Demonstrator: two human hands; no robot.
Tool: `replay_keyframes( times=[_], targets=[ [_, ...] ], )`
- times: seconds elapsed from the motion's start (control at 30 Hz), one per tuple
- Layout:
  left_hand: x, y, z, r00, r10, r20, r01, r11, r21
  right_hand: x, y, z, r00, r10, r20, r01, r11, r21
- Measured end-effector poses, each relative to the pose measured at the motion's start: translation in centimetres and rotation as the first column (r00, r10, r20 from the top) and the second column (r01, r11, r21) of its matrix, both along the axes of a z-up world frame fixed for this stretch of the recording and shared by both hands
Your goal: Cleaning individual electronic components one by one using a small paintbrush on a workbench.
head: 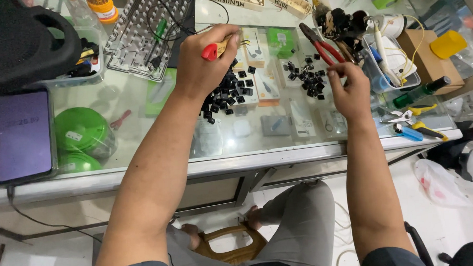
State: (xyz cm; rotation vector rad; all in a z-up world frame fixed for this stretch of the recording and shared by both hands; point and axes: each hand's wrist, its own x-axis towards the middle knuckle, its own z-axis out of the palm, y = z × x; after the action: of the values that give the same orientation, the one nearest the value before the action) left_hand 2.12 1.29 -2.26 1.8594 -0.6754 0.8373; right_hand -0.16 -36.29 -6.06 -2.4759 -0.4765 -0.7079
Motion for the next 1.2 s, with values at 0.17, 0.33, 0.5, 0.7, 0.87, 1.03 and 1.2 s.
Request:
replay_keyframes(
  times=[0.17, 0.33, 0.5, 0.7, 0.87, 1.03, 1.2],
  targets=[
    [0.0, 0.2, 0.1, 1.000, -0.005, 0.005, 0.005, 1.000, 0.021, 0.0, 0.2, -0.3, 0.982, 0.032, -0.186, -0.060, 0.988, -0.146],
    [-0.2, 0.0, 0.2, 1.000, -0.002, -0.001, 0.002, 1.000, 0.009, -0.3, 1.6, 0.0, 0.984, 0.097, -0.151, -0.122, 0.978, -0.169],
    [-0.1, 0.0, 0.1, 1.000, -0.004, 0.030, 0.003, 1.000, 0.030, 0.7, 3.0, 0.1, 0.993, 0.114, 0.004, -0.105, 0.925, -0.364],
    [-0.1, -0.3, 0.0, 0.999, -0.032, 0.030, 0.030, 0.998, 0.048, 2.1, 3.5, 0.3, 0.993, -0.114, 0.015, 0.106, 0.859, -0.500],
    [-0.4, -0.3, 0.1, 0.997, -0.072, -0.023, 0.073, 0.996, 0.053, 3.8, 5.4, 1.6, 0.936, -0.303, -0.178, 0.140, 0.787, -0.600],
    [-0.4, -0.3, 0.1, 0.997, -0.068, -0.025, 0.069, 0.996, 0.063, 5.4, 7.3, 4.3, 0.845, -0.400, -0.355, 0.096, 0.765, -0.636],
    [-0.3, -0.4, 0.0, 0.972, -0.106, -0.210, 0.099, 0.994, -0.044, 5.0, 11.2, 7.8, 0.762, 0.359, -0.538, -0.177, 0.916, 0.360]
  ],
)
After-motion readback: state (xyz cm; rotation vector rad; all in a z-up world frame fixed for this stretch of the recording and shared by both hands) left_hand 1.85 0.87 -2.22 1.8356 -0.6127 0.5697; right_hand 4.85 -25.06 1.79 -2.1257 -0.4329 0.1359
